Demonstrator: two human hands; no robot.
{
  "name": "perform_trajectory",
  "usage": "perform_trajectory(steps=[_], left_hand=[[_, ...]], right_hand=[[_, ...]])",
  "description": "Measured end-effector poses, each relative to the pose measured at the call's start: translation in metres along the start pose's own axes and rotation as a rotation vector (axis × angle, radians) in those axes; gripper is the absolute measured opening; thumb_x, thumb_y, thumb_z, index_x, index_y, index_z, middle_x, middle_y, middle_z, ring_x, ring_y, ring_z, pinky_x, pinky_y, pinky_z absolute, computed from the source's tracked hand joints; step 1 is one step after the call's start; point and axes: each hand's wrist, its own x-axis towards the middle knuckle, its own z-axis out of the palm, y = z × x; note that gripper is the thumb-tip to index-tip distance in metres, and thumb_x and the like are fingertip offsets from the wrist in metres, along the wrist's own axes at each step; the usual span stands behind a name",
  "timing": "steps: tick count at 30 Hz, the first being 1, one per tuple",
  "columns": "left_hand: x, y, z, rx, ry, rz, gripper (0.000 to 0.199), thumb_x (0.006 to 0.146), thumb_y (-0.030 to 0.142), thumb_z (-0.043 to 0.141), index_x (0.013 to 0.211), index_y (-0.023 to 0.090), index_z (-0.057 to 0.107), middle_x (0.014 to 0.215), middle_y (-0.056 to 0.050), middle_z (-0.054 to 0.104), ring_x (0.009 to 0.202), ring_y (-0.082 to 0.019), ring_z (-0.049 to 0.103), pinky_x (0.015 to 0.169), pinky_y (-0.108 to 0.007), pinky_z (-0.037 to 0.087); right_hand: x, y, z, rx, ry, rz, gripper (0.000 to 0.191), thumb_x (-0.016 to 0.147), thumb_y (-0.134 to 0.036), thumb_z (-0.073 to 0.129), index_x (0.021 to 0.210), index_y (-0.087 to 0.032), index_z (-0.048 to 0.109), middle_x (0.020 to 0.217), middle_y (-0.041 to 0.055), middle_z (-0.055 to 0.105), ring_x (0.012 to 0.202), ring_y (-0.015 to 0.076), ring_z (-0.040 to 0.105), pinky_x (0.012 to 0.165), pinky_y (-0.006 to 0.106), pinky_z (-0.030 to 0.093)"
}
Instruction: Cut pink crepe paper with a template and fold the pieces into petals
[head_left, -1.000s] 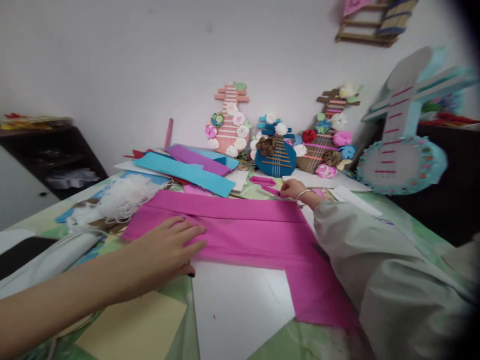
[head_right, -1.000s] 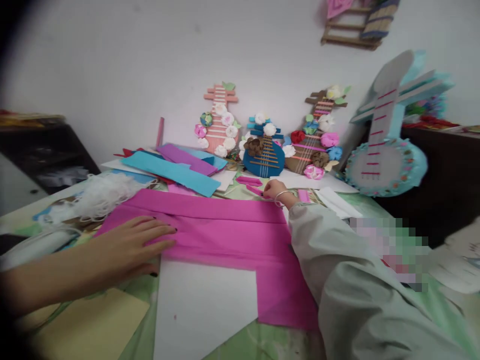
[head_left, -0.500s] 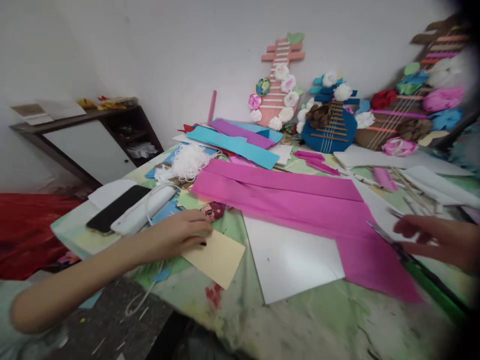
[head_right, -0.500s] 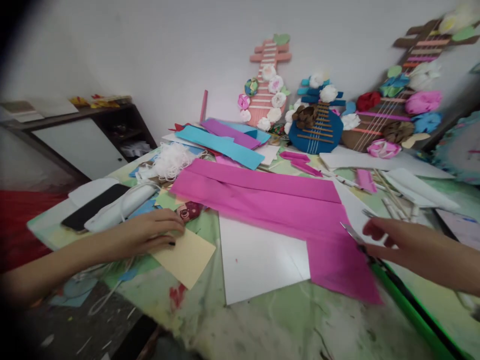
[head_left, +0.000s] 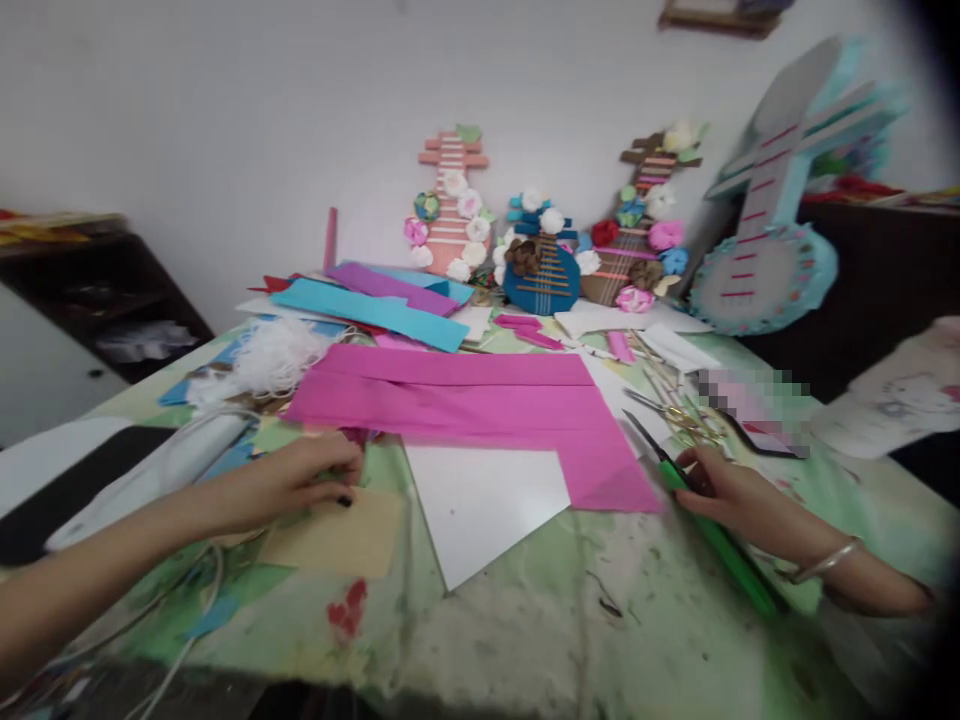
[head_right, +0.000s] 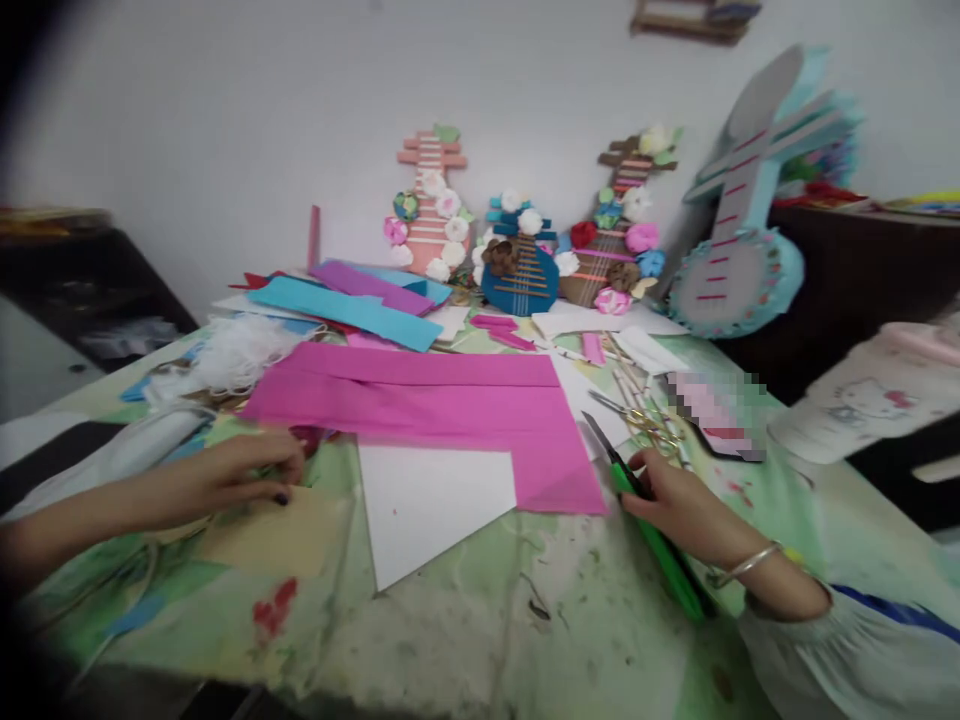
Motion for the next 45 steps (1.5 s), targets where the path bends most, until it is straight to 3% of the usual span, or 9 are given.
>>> perform_trajectory(steps=[4,8,11,14,20,27,32,38,45], left_hand=[[0.018,0.018,-0.012,-0.188,0.112,-0.029,0.021,0.083,0.04,0.053,0.075,0.02,0.055,0.071,0.001,0.057,0.067,-0.015,0.054,0.059,-0.024,0.043],[0.072,0.069,-0.003,-0.434,0.154,0.009,0.023,0.077,0.041,0.061,0.078,0.018,0.058,0.076,-0.001,0.063,0.071,-0.016,0.059,0.06,-0.025,0.046],[0.131,0.114,0.017,-0.445,0.104,0.152,0.016,0.078,0.031,0.057,0.081,0.017,0.063,0.08,-0.004,0.067,0.074,-0.016,0.061,0.062,-0.026,0.047],[0.19,0.144,0.044,-0.437,0.127,0.252,0.009,0.074,0.021,0.059,0.075,0.015,0.066,0.078,-0.005,0.069,0.072,-0.016,0.062,0.062,-0.026,0.046],[0.254,0.149,0.095,-0.476,0.151,0.212,0.006,0.067,0.017,0.063,0.069,0.015,0.068,0.07,-0.005,0.069,0.065,-0.016,0.063,0.057,-0.025,0.047],[0.228,0.123,0.082,-0.474,0.162,0.173,0.014,0.072,0.015,0.06,0.08,0.016,0.07,0.087,-0.005,0.072,0.08,-0.016,0.067,0.076,-0.027,0.053],[0.193,0.099,0.063,-0.174,0.197,0.26,0.021,0.078,0.013,0.054,0.09,0.019,0.069,0.097,-0.004,0.072,0.092,-0.018,0.066,0.086,-0.033,0.052],[0.157,0.085,0.079,0.086,0.211,0.403,0.03,0.092,0.023,0.045,0.114,0.019,0.064,0.126,-0.008,0.061,0.124,-0.023,0.051,0.104,-0.043,0.043],[0.15,0.084,0.092,0.185,0.321,0.465,0.033,0.094,0.02,0.04,0.12,0.014,0.06,0.13,-0.012,0.057,0.127,-0.024,0.048,0.106,-0.045,0.041]], right_hand=[[-0.007,0.01,-0.004,-0.076,-0.018,0.095,0.024,0.07,-0.035,0.056,0.087,-0.023,0.042,0.064,0.0013,0.061,0.058,0.0206,0.056,0.054,0.03,0.038],[-0.003,0.008,-0.01,-0.212,0.01,0.083,0.019,0.069,-0.029,0.059,0.083,-0.023,0.049,0.07,0.003,0.063,0.065,0.0214,0.058,0.058,0.031,0.038],[0.008,-0.013,-0.021,-0.131,0.178,-0.007,0.016,0.076,-0.031,0.055,0.088,-0.02,0.054,0.084,0.0069,0.066,0.07,0.0199,0.059,0.06,0.03,0.039],[0.023,-0.033,-0.023,0.174,0.084,-0.062,0.022,0.087,-0.035,0.041,0.089,-0.019,0.056,0.079,0.0051,0.066,0.065,0.0157,0.059,0.057,0.027,0.04],[0.042,-0.032,0.01,0.253,0.01,-0.03,0.031,0.071,-0.036,0.065,0.096,-0.018,0.058,0.075,0.0022,0.063,0.069,0.0176,0.057,0.056,0.025,0.037],[0.038,-0.026,0.009,0.189,-0.016,0.033,0.033,0.065,-0.025,0.069,0.094,-0.019,0.055,0.071,-0.0003,0.06,0.068,0.0183,0.056,0.056,0.026,0.033],[0.039,-0.024,0.006,0.185,-0.063,0.053,0.035,0.064,-0.023,0.069,0.095,-0.021,0.053,0.074,0.0004,0.061,0.07,0.0189,0.056,0.057,0.026,0.034],[0.039,-0.023,0.008,0.176,-0.08,0.081,0.037,0.065,-0.025,0.069,0.098,-0.02,0.052,0.075,0.0008,0.062,0.069,0.019,0.057,0.057,0.028,0.035],[0.033,-0.02,0.007,0.315,-0.061,0.049,0.045,0.069,-0.034,0.067,0.107,-0.02,0.047,0.066,-0.0029,0.059,0.062,0.0178,0.055,0.055,0.027,0.036]])
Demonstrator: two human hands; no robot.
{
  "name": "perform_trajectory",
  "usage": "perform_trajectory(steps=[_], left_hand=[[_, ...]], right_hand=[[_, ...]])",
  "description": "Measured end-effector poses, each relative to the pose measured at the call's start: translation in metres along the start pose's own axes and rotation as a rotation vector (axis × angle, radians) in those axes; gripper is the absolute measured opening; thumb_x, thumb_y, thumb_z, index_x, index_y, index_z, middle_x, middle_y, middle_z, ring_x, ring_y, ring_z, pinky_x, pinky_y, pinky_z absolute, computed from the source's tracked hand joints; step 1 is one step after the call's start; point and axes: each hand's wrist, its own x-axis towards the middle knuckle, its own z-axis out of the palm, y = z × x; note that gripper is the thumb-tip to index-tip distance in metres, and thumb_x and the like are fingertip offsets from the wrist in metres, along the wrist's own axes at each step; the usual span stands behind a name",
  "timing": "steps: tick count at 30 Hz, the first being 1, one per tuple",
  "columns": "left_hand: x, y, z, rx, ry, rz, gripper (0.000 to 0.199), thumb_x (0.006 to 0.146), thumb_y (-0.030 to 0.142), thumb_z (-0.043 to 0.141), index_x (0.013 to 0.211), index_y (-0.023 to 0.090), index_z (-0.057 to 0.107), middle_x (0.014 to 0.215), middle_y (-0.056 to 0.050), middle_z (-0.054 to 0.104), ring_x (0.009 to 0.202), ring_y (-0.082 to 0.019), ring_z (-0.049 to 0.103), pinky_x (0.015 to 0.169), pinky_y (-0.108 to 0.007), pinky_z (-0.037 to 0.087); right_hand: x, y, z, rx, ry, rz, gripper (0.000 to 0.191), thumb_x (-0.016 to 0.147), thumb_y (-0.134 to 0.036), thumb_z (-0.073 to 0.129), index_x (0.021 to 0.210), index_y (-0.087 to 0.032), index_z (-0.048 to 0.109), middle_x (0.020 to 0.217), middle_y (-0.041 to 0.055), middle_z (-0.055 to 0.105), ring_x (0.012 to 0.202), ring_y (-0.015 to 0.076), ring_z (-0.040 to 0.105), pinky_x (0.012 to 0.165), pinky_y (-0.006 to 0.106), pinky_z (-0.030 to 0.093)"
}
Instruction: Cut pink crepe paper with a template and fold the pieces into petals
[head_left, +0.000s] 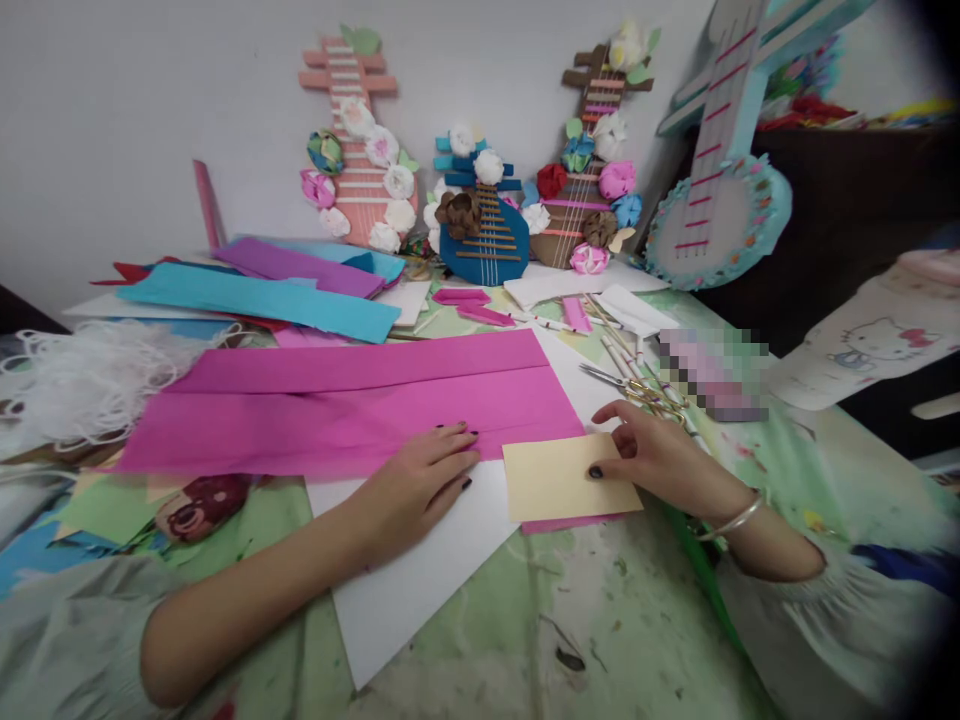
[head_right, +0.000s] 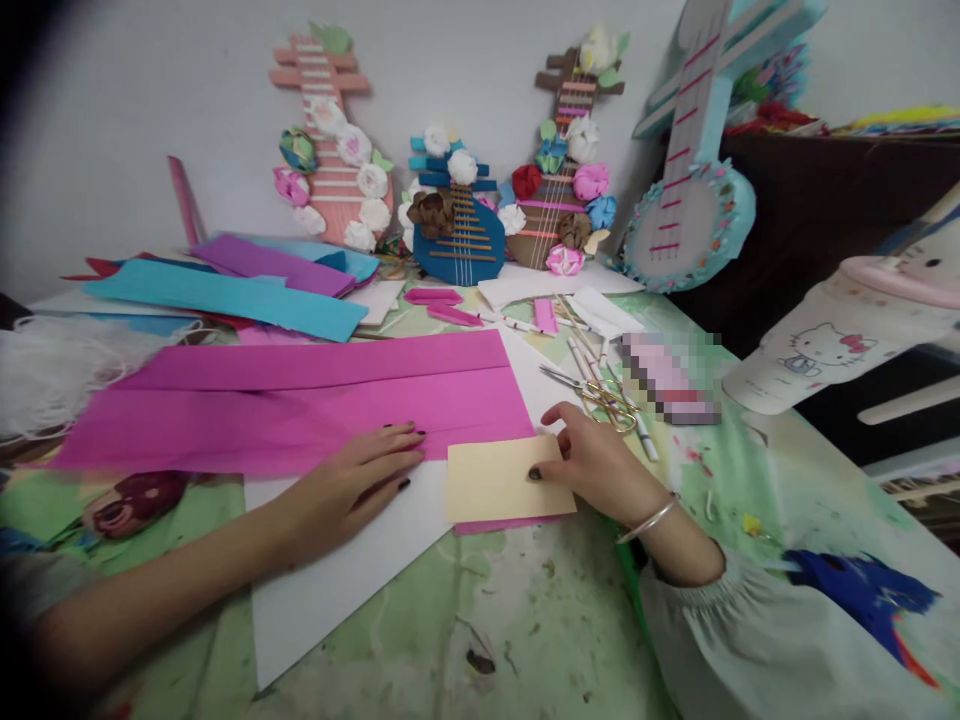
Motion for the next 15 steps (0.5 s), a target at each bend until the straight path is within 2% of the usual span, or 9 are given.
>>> perform_trajectory(steps=[3,6,9,11,13,15], left_hand=[[-0.001,0.0,-0.001,0.022,0.001,-0.004,0.033,0.094,0.019,0.04,0.122,0.014,0.058,0.13,-0.013,0.057,0.126,-0.024,0.048,0.106,-0.046,0.042],[-0.003,0.007,-0.004,0.064,0.001,-0.001,0.038,0.095,0.022,0.041,0.13,0.011,0.049,0.134,-0.015,0.052,0.13,-0.025,0.044,0.106,-0.047,0.041],[-0.005,0.023,-0.008,0.095,-0.041,0.114,0.057,0.091,0.036,0.05,0.138,0.007,0.037,0.14,-0.019,0.045,0.134,-0.029,0.037,0.107,-0.05,0.038],[-0.004,0.034,-0.009,0.12,-0.053,0.204,0.066,0.088,0.04,0.055,0.139,0.004,0.035,0.141,-0.021,0.043,0.134,-0.034,0.035,0.106,-0.054,0.038],[-0.002,0.043,-0.008,0.162,-0.004,0.264,0.058,0.088,0.032,0.055,0.135,0.003,0.04,0.136,-0.022,0.049,0.13,-0.035,0.041,0.103,-0.054,0.04],[0.001,0.048,-0.007,0.194,0.086,0.306,0.04,0.089,0.019,0.051,0.127,0.005,0.049,0.123,-0.019,0.06,0.119,-0.032,0.053,0.096,-0.049,0.047]], right_hand=[[-0.001,0.003,0.001,0.134,-0.048,-0.016,0.043,0.07,-0.035,0.068,0.104,-0.022,0.047,0.065,-0.0036,0.059,0.062,0.0173,0.056,0.053,0.026,0.036],[-0.002,0.0,0.002,0.361,-0.133,0.02,0.038,0.071,-0.035,0.069,0.099,-0.022,0.047,0.069,-0.002,0.062,0.064,0.017,0.059,0.052,0.025,0.039],[-0.008,-0.009,0.001,0.64,-0.243,0.064,0.04,0.07,-0.035,0.072,0.098,-0.022,0.046,0.075,-0.0005,0.064,0.065,0.0155,0.061,0.052,0.023,0.042],[-0.013,-0.017,0.0,0.758,-0.283,0.077,0.043,0.07,-0.034,0.074,0.101,-0.021,0.047,0.076,-0.0006,0.064,0.062,0.013,0.059,0.05,0.021,0.041],[-0.017,-0.025,0.001,0.835,-0.281,0.082,0.044,0.07,-0.033,0.075,0.102,-0.021,0.048,0.076,-0.0008,0.063,0.06,0.0107,0.057,0.048,0.019,0.04],[-0.02,-0.03,0.002,0.892,-0.29,0.095,0.045,0.069,-0.033,0.076,0.102,-0.02,0.049,0.076,-0.0009,0.062,0.061,0.0097,0.057,0.05,0.018,0.041]])
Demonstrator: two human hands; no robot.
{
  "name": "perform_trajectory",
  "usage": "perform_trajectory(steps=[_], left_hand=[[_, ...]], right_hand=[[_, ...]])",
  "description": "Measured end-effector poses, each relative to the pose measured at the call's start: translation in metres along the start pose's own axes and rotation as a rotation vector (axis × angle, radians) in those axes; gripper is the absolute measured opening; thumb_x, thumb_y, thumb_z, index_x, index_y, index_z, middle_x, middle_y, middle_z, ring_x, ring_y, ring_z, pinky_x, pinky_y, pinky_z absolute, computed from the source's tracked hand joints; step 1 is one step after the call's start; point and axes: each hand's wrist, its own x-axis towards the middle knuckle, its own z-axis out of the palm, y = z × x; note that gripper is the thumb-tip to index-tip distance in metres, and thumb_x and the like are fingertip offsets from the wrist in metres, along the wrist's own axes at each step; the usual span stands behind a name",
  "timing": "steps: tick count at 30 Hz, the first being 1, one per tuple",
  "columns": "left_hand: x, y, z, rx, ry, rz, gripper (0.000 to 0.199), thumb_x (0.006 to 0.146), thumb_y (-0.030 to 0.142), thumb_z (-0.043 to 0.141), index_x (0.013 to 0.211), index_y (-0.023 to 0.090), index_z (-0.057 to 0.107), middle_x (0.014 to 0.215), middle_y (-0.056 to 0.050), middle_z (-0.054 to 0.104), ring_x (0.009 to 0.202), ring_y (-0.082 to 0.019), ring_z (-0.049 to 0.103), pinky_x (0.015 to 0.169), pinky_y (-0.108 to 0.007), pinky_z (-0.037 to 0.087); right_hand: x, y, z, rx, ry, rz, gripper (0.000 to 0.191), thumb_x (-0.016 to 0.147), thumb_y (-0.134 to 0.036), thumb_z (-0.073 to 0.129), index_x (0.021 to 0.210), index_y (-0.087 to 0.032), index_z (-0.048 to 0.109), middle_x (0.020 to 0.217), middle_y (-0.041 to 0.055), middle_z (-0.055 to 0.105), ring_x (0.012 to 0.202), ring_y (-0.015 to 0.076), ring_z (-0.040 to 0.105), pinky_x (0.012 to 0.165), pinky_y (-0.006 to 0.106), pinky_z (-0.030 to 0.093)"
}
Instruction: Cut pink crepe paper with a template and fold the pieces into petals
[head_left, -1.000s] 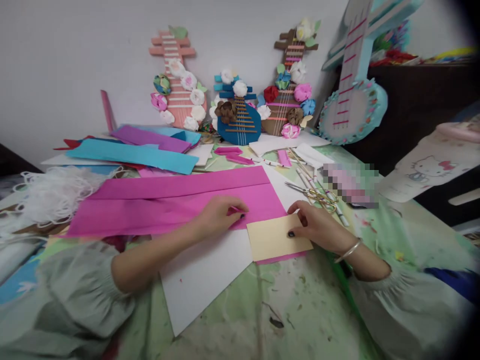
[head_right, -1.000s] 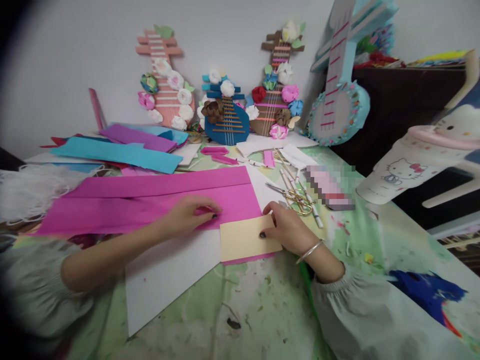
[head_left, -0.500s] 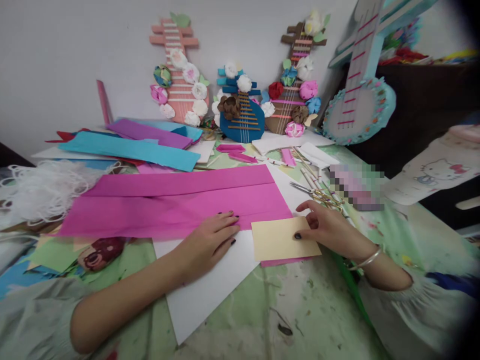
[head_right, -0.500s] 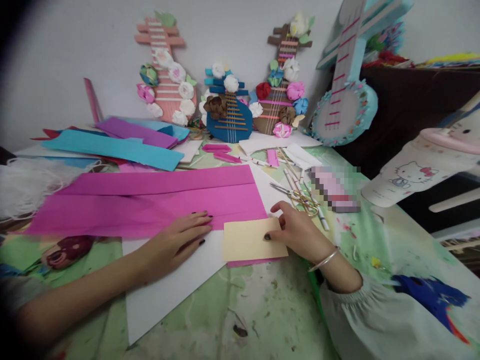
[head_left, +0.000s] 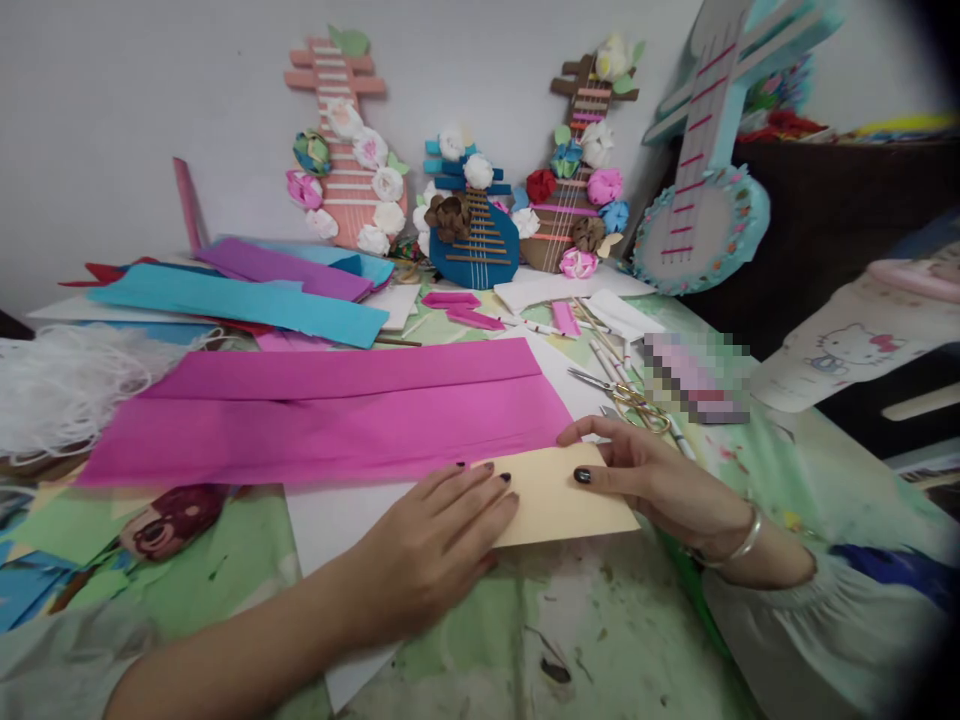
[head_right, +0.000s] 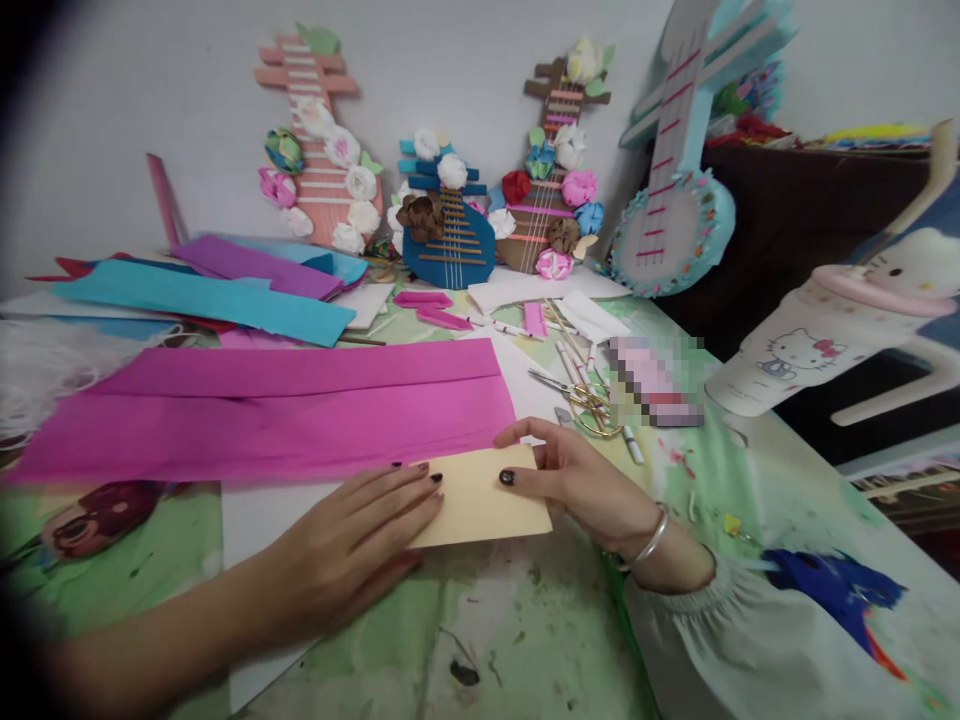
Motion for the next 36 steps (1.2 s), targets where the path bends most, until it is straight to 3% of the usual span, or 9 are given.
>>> perform_trajectory(steps=[6,11,15,19,25,28,31,34,36], left_hand=[[0.001,-0.012,-0.002,-0.162,0.209,-0.059,0.024,0.094,0.009,0.039,0.104,0.013,0.06,0.091,-0.01,0.071,0.084,-0.019,0.067,0.072,-0.031,0.054],[-0.008,-0.053,-0.028,-0.422,0.181,-0.562,0.013,0.089,0.023,0.053,0.093,0.022,0.065,0.082,0.001,0.071,0.074,-0.014,0.067,0.067,-0.023,0.052],[-0.015,-0.107,-0.051,-0.471,0.105,-0.977,0.028,0.086,0.035,0.054,0.106,0.017,0.06,0.085,-0.001,0.069,0.079,-0.018,0.065,0.07,-0.028,0.052],[-0.032,-0.153,-0.056,-0.306,-0.006,-1.095,0.036,0.081,0.034,0.054,0.109,0.014,0.059,0.083,-0.008,0.067,0.079,-0.028,0.064,0.07,-0.039,0.05],[-0.031,-0.146,-0.043,0.29,-0.083,-0.778,0.046,0.085,0.028,0.049,0.127,0.01,0.048,0.129,-0.019,0.048,0.122,-0.036,0.043,0.1,-0.054,0.035],[-0.009,-0.108,-0.033,0.081,-0.019,-0.428,0.034,0.09,0.031,0.048,0.12,0.015,0.054,0.129,-0.014,0.051,0.121,-0.028,0.045,0.103,-0.046,0.037],[0.013,-0.066,-0.021,-0.211,-0.159,-0.159,0.036,0.09,0.037,0.052,0.12,0.018,0.053,0.126,-0.012,0.054,0.118,-0.023,0.049,0.099,-0.039,0.044],[0.025,-0.031,-0.003,-0.19,-0.209,0.068,0.053,0.083,0.051,0.057,0.114,0.009,0.056,0.116,-0.018,0.06,0.11,-0.03,0.055,0.094,-0.046,0.047],[0.028,-0.015,0.009,-0.066,-0.178,0.128,0.029,0.088,0.034,0.053,0.1,0.009,0.061,0.1,-0.017,0.065,0.098,-0.029,0.06,0.084,-0.044,0.05]], right_hand=[[0.0,-0.001,-0.008,-0.14,-0.007,-0.043,0.037,0.078,-0.041,0.065,0.103,-0.018,0.051,0.059,-0.0042,0.057,0.043,0.0082,0.052,0.039,0.017,0.035],[0.005,0.004,-0.03,-0.479,0.248,-0.225,0.019,0.081,-0.028,0.054,0.096,-0.017,0.054,0.07,0.0013,0.06,0.047,0.0101,0.053,0.04,0.021,0.036],[0.008,0.011,-0.031,-0.894,0.035,-0.401,0.04,0.07,-0.008,0.056,0.108,-0.02,0.061,0.103,0.0076,0.058,0.087,0.0181,0.059,0.074,0.032,0.049],[0.005,0.013,-0.025,-1.115,-0.126,-0.47,0.061,0.069,-0.013,0.067,0.127,-0.023,0.052,0.122,0.0107,0.046,0.113,0.0249,0.046,0.096,0.041,0.041],[-0.003,0.008,-0.019,-1.231,-0.214,-0.558,0.057,0.07,-0.02,0.071,0.124,-0.02,0.055,0.13,0.0133,0.041,0.119,0.0282,0.041,0.099,0.044,0.038],[-0.003,0.007,-0.013,-1.263,-0.22,-0.634,0.03,0.076,-0.013,0.061,0.106,-0.019,0.063,0.122,0.011,0.05,0.115,0.0251,0.045,0.097,0.043,0.039],[0.001,0.006,-0.009,-1.259,-0.207,-0.663,0.016,0.082,-0.011,0.053,0.09,-0.019,0.063,0.108,0.0094,0.059,0.102,0.0223,0.052,0.091,0.041,0.042],[0.004,0.006,-0.008,-1.177,-0.174,-0.648,0.016,0.086,-0.012,0.047,0.092,-0.019,0.061,0.101,0.0092,0.062,0.094,0.0204,0.055,0.084,0.036,0.045],[0.005,0.006,-0.009,-1.118,-0.136,-0.625,0.019,0.087,-0.013,0.046,0.098,-0.02,0.059,0.099,0.0081,0.063,0.091,0.0193,0.057,0.081,0.034,0.047]])
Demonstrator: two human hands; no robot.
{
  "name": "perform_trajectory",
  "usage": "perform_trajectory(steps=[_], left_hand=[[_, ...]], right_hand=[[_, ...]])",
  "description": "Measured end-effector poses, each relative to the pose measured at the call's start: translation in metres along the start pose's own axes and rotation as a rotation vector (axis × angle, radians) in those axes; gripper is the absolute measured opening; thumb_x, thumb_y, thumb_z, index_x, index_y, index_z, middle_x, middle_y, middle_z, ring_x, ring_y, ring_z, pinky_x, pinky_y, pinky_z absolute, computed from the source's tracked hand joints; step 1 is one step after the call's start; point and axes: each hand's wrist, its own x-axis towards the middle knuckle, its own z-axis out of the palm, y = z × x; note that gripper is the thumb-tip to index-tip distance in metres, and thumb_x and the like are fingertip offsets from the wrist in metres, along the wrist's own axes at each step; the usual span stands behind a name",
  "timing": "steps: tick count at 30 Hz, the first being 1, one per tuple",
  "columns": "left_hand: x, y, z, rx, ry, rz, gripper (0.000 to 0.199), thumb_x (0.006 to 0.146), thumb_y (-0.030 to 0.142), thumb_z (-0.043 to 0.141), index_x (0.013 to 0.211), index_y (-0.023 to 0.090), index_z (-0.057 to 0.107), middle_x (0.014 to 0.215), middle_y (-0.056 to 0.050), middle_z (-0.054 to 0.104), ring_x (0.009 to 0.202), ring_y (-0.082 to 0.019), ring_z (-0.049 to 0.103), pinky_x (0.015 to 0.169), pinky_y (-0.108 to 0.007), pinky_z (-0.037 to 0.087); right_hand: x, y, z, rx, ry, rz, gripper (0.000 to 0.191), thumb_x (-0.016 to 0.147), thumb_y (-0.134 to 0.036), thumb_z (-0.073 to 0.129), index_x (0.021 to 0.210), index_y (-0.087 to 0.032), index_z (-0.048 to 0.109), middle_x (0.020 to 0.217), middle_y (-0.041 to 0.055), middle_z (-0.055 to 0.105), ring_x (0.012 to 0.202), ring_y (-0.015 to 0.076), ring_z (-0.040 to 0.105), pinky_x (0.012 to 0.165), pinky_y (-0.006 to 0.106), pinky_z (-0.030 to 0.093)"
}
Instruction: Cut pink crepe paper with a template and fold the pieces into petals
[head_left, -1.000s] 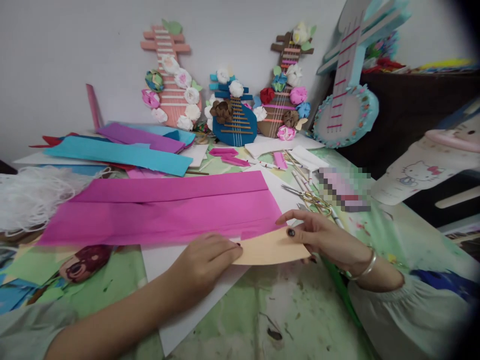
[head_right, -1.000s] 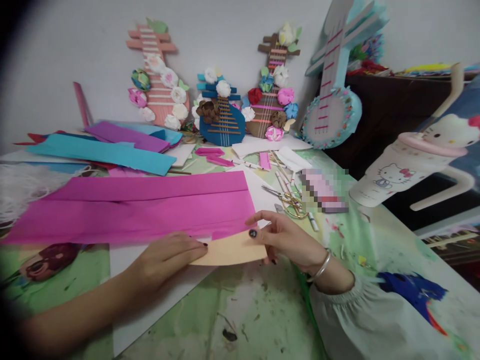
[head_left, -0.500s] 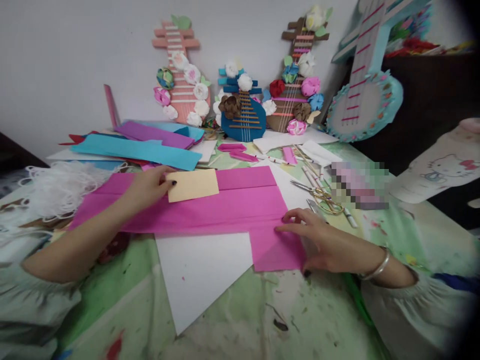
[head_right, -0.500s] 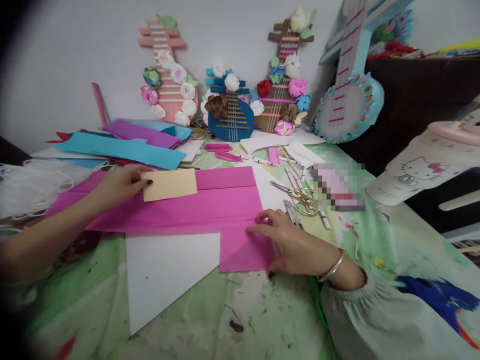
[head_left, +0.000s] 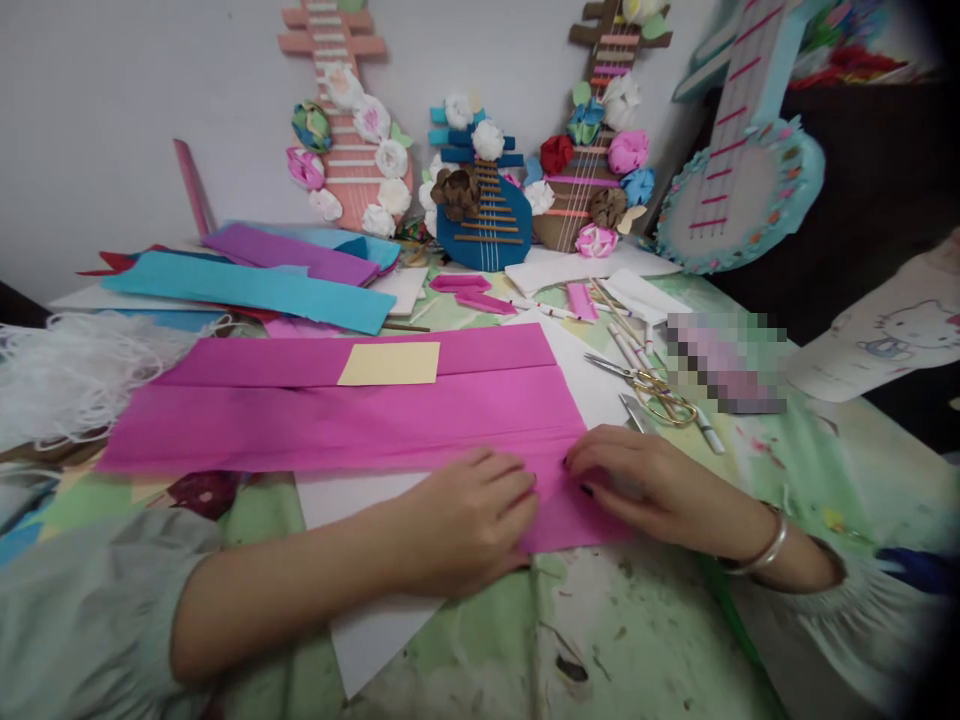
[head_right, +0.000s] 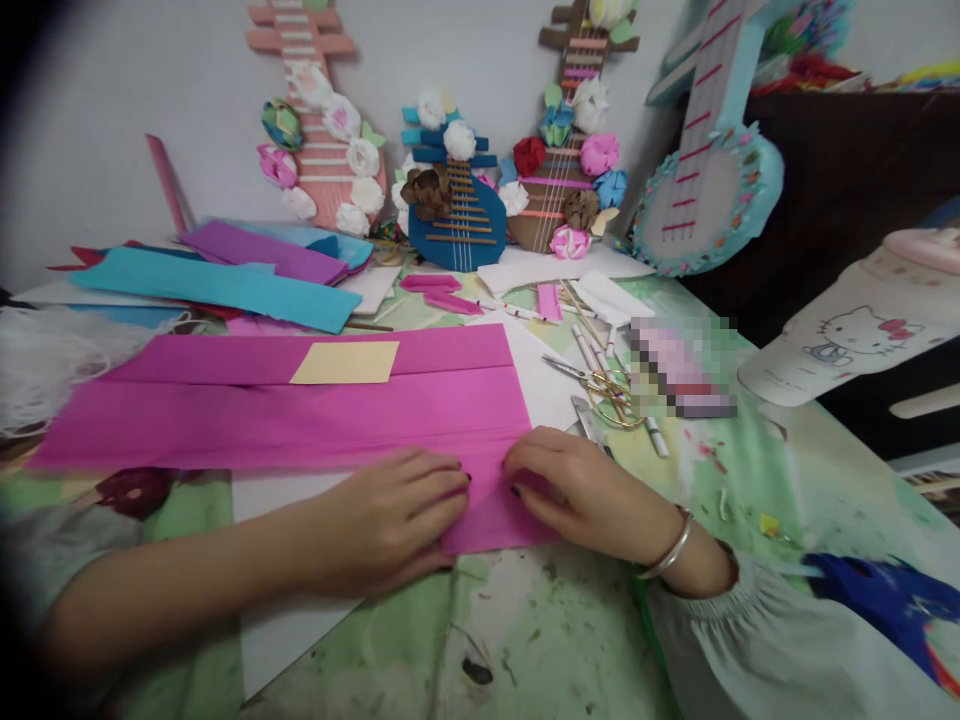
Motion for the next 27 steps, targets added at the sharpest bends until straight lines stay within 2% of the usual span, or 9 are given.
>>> perform_trajectory(steps=[2,5,7,9,12,15,19,23,27], left_hand=[[0.004,0.01,0.009,0.133,0.055,0.061,0.016,0.088,0.016,0.047,0.09,0.011,0.063,0.089,-0.015,0.067,0.084,-0.024,0.062,0.073,-0.04,0.052],[0.007,0.015,0.012,0.236,0.127,0.12,0.02,0.087,0.008,0.043,0.087,0.01,0.063,0.08,-0.014,0.067,0.076,-0.023,0.064,0.065,-0.037,0.053],[0.008,0.014,0.01,0.208,0.146,0.116,0.022,0.088,0.007,0.041,0.086,0.01,0.063,0.077,-0.013,0.067,0.075,-0.022,0.064,0.064,-0.035,0.053],[0.009,0.009,0.008,0.11,0.119,0.059,0.023,0.088,0.005,0.04,0.084,0.01,0.061,0.075,-0.012,0.066,0.073,-0.02,0.063,0.065,-0.034,0.053],[0.012,-0.004,0.005,-0.166,0.061,-0.13,0.018,0.086,0.005,0.043,0.088,0.011,0.06,0.079,-0.009,0.067,0.075,-0.019,0.062,0.068,-0.032,0.053],[0.017,-0.02,0.005,-0.594,0.071,-0.42,0.017,0.082,0.007,0.051,0.094,0.015,0.06,0.086,-0.005,0.07,0.078,-0.015,0.065,0.07,-0.027,0.053],[0.021,-0.039,0.008,-1.044,0.109,-0.78,0.016,0.078,0.011,0.058,0.093,0.014,0.057,0.077,-0.002,0.07,0.072,-0.015,0.067,0.065,-0.025,0.054],[0.02,-0.049,0.013,-1.314,0.148,-0.957,0.018,0.079,0.011,0.06,0.095,0.014,0.053,0.067,0.002,0.066,0.06,-0.013,0.068,0.058,-0.023,0.054],[0.021,-0.05,0.015,-1.364,0.205,-1.041,0.024,0.079,0.005,0.059,0.1,0.014,0.052,0.068,0.003,0.063,0.056,-0.013,0.069,0.054,-0.02,0.054]], right_hand=[[-0.001,0.002,-0.001,0.033,0.025,0.041,0.02,0.088,-0.014,0.045,0.103,-0.02,0.058,0.098,0.0071,0.065,0.09,0.0188,0.059,0.08,0.033,0.047],[-0.004,0.007,-0.003,0.094,0.051,0.111,0.021,0.091,-0.026,0.048,0.108,-0.02,0.059,0.103,0.0075,0.067,0.094,0.0202,0.061,0.083,0.034,0.047],[-0.008,0.01,-0.004,0.15,0.054,0.152,0.033,0.087,-0.039,0.056,0.115,-0.021,0.057,0.111,0.0085,0.066,0.101,0.023,0.061,0.088,0.036,0.046],[-0.011,0.013,-0.006,0.201,0.021,0.147,0.058,0.075,-0.048,0.07,0.124,-0.022,0.053,0.122,0.0096,0.062,0.109,0.0265,0.058,0.094,0.039,0.045],[-0.012,0.014,-0.009,0.239,-0.061,0.089,0.081,0.061,-0.046,0.081,0.132,-0.023,0.047,0.13,0.0104,0.055,0.116,0.0281,0.053,0.099,0.04,0.042],[-0.008,0.015,-0.007,0.22,-0.027,0.125,0.057,0.075,-0.038,0.072,0.127,-0.024,0.052,0.123,0.0092,0.06,0.11,0.0257,0.057,0.094,0.039,0.046],[-0.002,0.022,0.005,0.191,0.221,0.268,0.032,0.084,-0.034,0.059,0.114,-0.022,0.057,0.108,0.0077,0.066,0.095,0.0242,0.061,0.084,0.039,0.049],[0.002,0.025,0.015,0.323,0.339,0.351,0.04,0.084,-0.032,0.06,0.121,-0.023,0.05,0.102,0.0067,0.064,0.082,0.0206,0.061,0.073,0.035,0.051],[0.004,0.025,0.018,0.388,0.357,0.369,0.053,0.082,-0.028,0.062,0.129,-0.023,0.038,0.087,0.0039,0.063,0.078,0.0199,0.06,0.07,0.033,0.05]])
